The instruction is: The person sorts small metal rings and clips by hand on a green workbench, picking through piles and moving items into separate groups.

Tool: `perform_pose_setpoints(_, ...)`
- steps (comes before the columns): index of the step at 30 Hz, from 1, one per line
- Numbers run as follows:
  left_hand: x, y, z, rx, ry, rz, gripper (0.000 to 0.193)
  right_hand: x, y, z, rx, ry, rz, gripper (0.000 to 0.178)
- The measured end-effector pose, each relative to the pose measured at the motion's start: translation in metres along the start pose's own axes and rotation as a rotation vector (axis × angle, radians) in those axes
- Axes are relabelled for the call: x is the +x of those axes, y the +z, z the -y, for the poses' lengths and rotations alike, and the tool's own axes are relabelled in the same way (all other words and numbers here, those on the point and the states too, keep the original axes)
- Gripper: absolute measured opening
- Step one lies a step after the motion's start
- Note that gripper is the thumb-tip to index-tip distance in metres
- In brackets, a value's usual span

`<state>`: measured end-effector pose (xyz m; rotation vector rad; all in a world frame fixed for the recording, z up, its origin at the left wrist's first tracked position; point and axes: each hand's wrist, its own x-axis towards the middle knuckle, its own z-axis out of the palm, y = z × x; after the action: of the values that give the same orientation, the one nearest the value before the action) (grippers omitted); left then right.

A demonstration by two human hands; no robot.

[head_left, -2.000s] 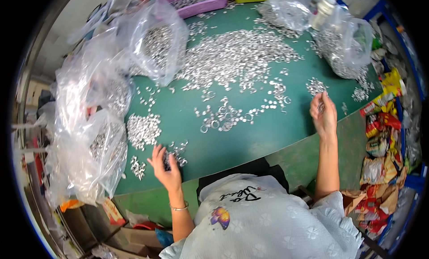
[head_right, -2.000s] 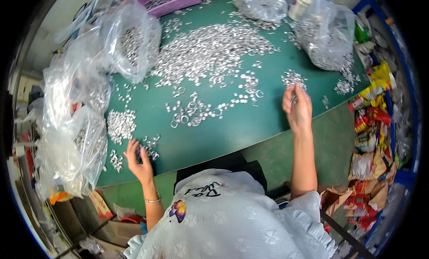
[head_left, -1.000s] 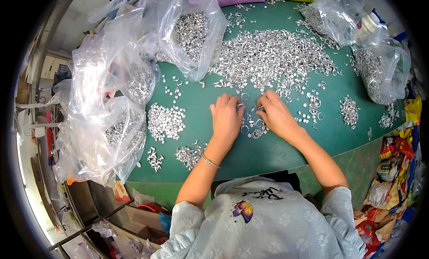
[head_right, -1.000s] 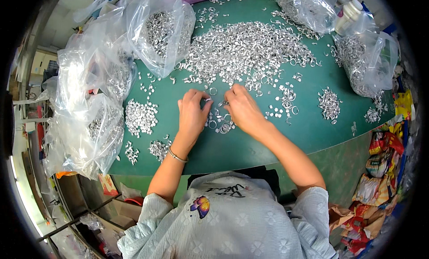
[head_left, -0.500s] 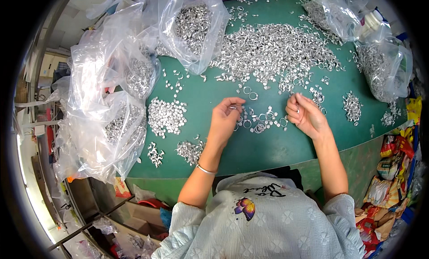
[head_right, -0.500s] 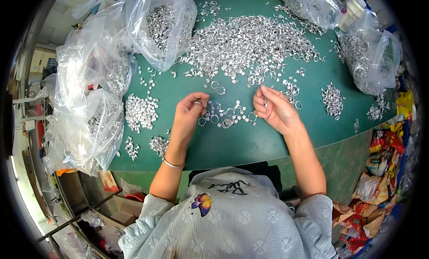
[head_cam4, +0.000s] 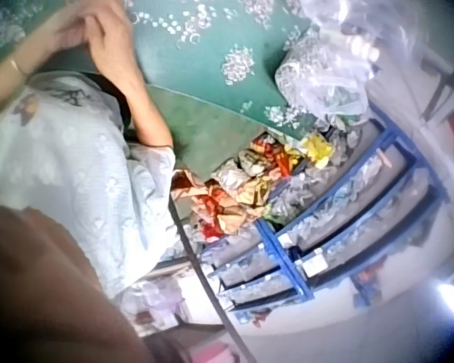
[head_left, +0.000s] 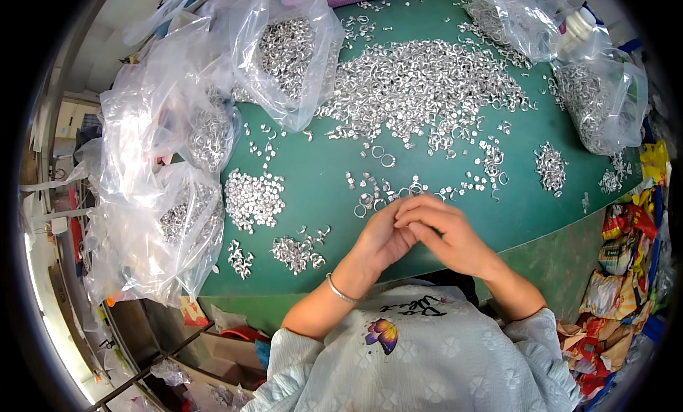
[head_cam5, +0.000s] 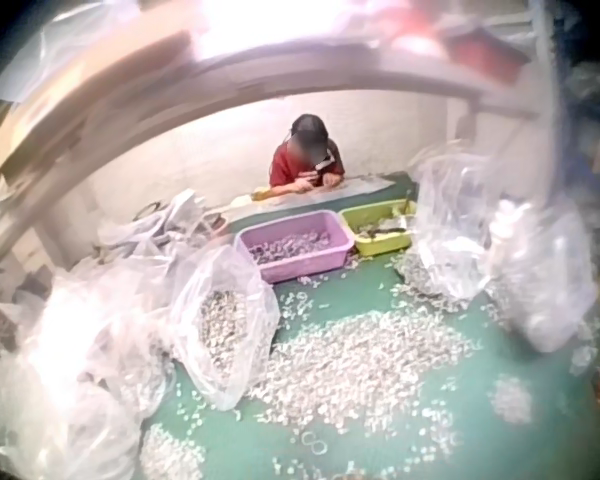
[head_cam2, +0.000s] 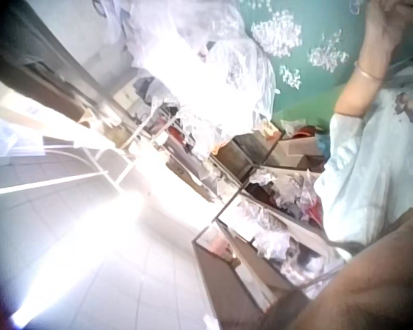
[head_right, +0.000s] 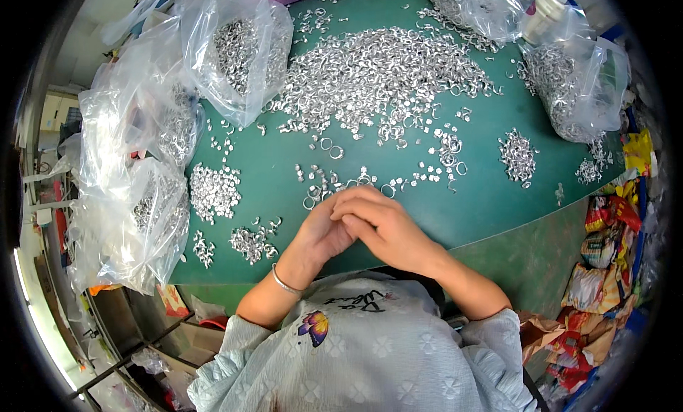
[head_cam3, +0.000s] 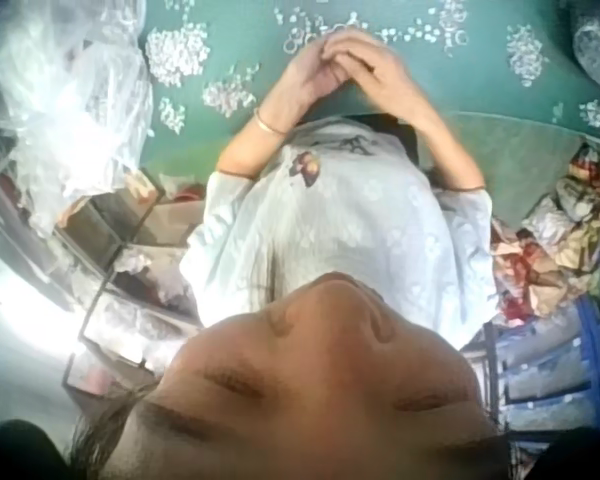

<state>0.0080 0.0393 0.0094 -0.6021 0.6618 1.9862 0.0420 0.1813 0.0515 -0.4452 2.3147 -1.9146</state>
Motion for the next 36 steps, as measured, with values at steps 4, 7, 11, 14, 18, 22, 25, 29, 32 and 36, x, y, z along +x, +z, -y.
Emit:
perform_pose_setpoints(4,-0.001,0.003,-0.015,0.303,0.210,0.022,0.022,0.010,-0.042,-0.022,-0.283,0.063,-0.447,0.011)
perform_pose_setpoints(7,0.024,-0.004,-0.029,0.985,0.678,-0.152,0.017,0.029,-0.060,-0.055,-0.739,-0.056,-0.511,0.016)
perform_pose_setpoints(11,0.043,0.013,-0.042,1.645,0.875,-0.328,0.025,0.023,-0.053,-0.070,-0.937,-0.072,-0.419,0.014)
perform_pose_setpoints(14,0.058,0.020,-0.030,1.801,1.093,-0.336,0.034,0.015,-0.061,-0.075,-0.784,-0.040,-0.385,0.013)
perform_pose_setpoints(18,0.076,0.039,-0.030,1.864,1.119,-0.338,0.031,0.017,-0.067,-0.065,-0.777,0.030,-0.421,0.016)
perform_pose_setpoints(22,0.082,0.033,-0.033,1.915,1.116,-0.384,0.022,0.021,-0.064,-0.062,-0.927,-0.008,-0.361,0.015)
perform_pose_setpoints(25,0.072,0.026,-0.039,1.923,1.076,-0.414,0.016,0.018,-0.067,-0.065,-0.878,0.010,-0.363,0.010)
perform_pose_setpoints(29,0.061,0.026,-0.038,1.875,1.108,-0.410,0.014,0.017,-0.077,-0.065,-0.637,0.100,-0.387,0.005)
perform_pose_setpoints(32,0.063,0.034,-0.033,1.925,1.135,-0.355,0.014,0.021,-0.082,-0.061,-0.445,0.230,-0.367,0.006)
perform_pose_setpoints(36,0.070,0.031,-0.036,1.965,1.161,-0.374,0.015,0.021,-0.086,-0.065,-0.747,0.168,-0.399,0.006)
